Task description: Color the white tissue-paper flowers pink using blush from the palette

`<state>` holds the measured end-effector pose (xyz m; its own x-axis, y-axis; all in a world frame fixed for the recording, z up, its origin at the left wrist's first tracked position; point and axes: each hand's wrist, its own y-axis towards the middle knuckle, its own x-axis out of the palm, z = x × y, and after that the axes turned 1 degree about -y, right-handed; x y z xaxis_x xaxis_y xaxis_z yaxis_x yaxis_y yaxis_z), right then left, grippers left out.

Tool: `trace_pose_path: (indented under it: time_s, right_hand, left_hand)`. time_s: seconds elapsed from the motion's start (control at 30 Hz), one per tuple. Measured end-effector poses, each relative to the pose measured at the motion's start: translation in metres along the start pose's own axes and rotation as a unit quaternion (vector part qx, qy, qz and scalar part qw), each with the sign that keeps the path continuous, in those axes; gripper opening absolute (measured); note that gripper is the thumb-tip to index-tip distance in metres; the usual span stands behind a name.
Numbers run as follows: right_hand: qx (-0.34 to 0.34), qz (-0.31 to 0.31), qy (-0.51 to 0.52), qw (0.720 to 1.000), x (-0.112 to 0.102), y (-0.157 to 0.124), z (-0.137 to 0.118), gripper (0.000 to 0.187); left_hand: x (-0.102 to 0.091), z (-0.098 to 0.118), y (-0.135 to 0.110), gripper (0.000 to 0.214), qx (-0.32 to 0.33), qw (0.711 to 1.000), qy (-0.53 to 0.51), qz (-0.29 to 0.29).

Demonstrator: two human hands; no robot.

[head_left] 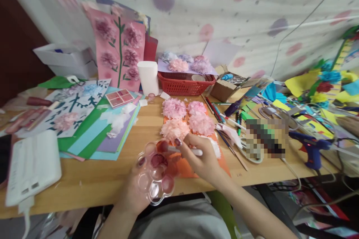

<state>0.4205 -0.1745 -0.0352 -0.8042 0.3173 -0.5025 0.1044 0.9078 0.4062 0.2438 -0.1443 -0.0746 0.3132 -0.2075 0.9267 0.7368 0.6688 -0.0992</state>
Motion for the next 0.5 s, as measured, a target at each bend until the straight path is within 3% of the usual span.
trace_pose_path:
  time_s: [0.17,0.33,0.43,0.5]
  right_hand:
    - [-0.001,-0.025,-0.004,1.000,0.004,-0.003,0.004,0.032]
    - [0.023,-0.082,0.021,0.996,-0.011,0.007,0.001,0.035]
    - [0.063,-0.018,0.014,0.998,-0.029,0.035,-0.001,0.046]
    - [0.044,0.010,-0.048,0.998,-0.036,0.061,0.000,0.050]
  left_hand:
    - [-0.003,0.002,-0.002,0.026,-0.016,1.000,0.014,0.000]
    - [0.004,0.002,0.001,0.028,-0.025,1.000,0.004,-0.004]
    - [0.005,0.002,0.001,0.029,-0.050,0.999,-0.011,-0.010]
    - [0.003,0.001,0.001,0.028,-0.053,0.998,-0.026,-0.014]
